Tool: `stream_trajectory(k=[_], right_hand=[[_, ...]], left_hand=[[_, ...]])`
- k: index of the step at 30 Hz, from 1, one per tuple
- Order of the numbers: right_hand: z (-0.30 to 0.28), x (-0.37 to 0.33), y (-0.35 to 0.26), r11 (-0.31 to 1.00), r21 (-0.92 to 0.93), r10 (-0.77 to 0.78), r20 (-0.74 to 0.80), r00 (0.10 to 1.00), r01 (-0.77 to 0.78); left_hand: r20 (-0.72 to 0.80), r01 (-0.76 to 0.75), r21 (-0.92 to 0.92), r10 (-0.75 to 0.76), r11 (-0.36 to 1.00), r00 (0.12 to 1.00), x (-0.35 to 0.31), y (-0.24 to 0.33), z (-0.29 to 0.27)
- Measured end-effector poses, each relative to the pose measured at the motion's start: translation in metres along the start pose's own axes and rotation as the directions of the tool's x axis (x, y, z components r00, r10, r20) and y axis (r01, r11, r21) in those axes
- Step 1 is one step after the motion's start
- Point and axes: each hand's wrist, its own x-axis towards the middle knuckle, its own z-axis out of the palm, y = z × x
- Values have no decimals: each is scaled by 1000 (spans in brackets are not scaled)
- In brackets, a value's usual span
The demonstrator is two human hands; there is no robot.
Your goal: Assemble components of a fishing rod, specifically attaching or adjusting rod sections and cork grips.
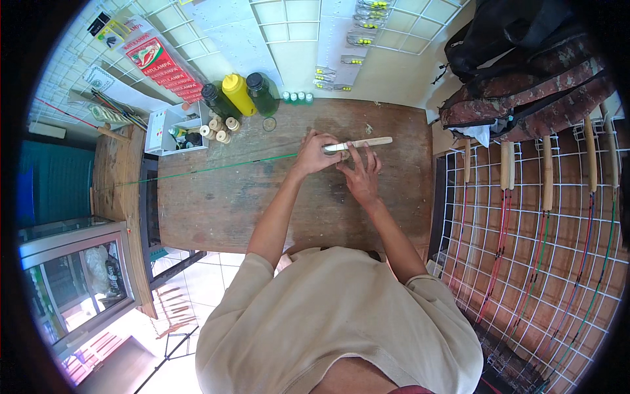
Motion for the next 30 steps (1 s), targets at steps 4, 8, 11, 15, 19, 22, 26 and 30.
stream_trajectory(k=[4,8,11,15,19,22,26,30], right_hand=[[4,-2,12,996,-85,-4,-78,997,-3],[0,-2,24,991,-110,58,-107,993,-70],[0,1,19,994,-91,49,-142,989,-62],[1,2,14,998,-49,41,-181,983,-50],[-3,2,14,998,0,64,-173,983,-65],[-8,4,17,995,79,72,-137,988,-62],[-7,17,21,934,310,204,-48,978,-180],[-1,26,18,875,383,243,179,953,-295]], left_hand=[[16,-35,-27,36,999,999,0,-12,1],[42,-47,-47,49,998,998,-3,-11,-5],[64,14,-35,-12,999,998,-5,-1,-8],[125,32,10,-33,999,992,-5,2,-11],[109,-44,55,38,998,993,-5,4,-13],[34,-98,161,94,982,995,-8,-2,-12],[40,-166,233,161,958,986,-13,-10,-6],[17,-252,314,260,915,966,-21,-20,9]])
